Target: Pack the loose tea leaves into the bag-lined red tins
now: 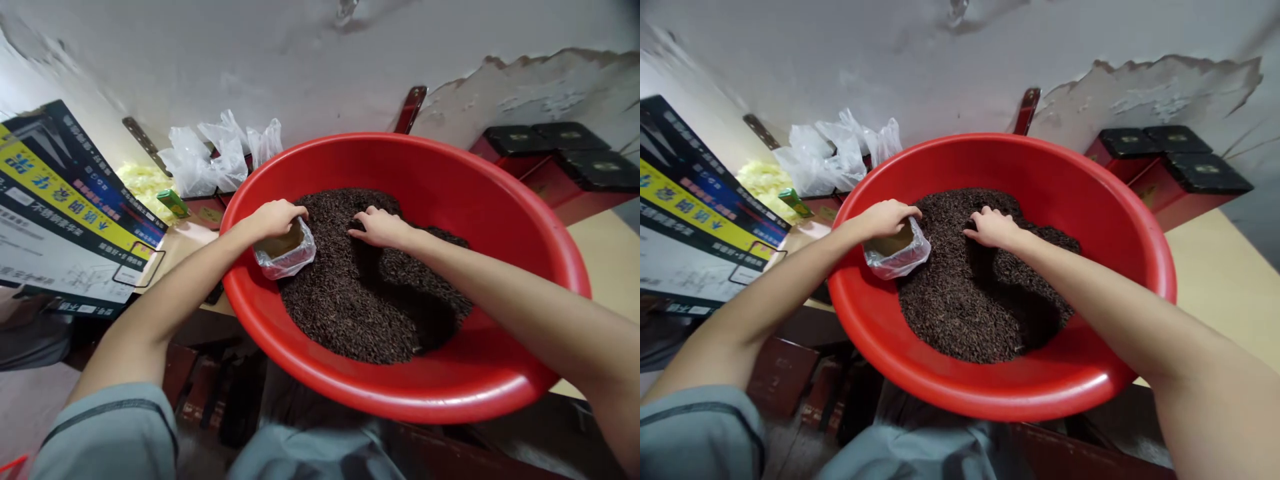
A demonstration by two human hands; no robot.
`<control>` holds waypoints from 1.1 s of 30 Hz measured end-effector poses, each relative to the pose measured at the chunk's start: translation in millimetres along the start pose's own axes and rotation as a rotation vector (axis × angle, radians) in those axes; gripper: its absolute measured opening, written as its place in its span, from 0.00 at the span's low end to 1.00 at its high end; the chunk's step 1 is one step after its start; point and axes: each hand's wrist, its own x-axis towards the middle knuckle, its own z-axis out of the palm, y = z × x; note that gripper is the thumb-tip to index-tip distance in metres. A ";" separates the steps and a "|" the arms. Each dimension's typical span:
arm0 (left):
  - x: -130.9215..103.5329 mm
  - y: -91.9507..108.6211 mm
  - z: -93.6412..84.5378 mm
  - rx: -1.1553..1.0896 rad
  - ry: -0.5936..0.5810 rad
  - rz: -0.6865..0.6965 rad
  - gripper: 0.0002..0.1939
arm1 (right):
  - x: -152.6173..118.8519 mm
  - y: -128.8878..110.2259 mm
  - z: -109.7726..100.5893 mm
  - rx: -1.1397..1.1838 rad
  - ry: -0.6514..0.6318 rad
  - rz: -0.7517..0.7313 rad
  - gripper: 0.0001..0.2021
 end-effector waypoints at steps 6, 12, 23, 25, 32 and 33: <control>3.8 4.2 0.1 -0.021 0.055 -0.229 0.26 | -3.0 6.8 -5.3 -0.055 0.013 0.011 0.29; -7.8 7.9 9.8 -0.088 0.150 -0.450 0.23 | -1.5 10.8 -7.9 -0.039 0.013 0.029 0.29; -2.0 11.9 -2.9 0.061 0.051 -0.698 0.23 | -17.6 1.1 -18.6 -0.063 -0.078 0.061 0.30; -3.1 10.4 -3.9 0.085 -0.017 -0.694 0.24 | -17.7 2.1 -19.8 -0.061 -0.069 0.054 0.30; -7.4 -12.1 -40.3 0.050 -0.400 -0.594 0.17 | -5.4 6.2 -0.4 0.104 -0.047 0.087 0.40; -7.2 -16.8 -49.5 0.001 -0.380 -0.568 0.17 | -4.3 4.3 5.1 0.144 -0.048 0.079 0.42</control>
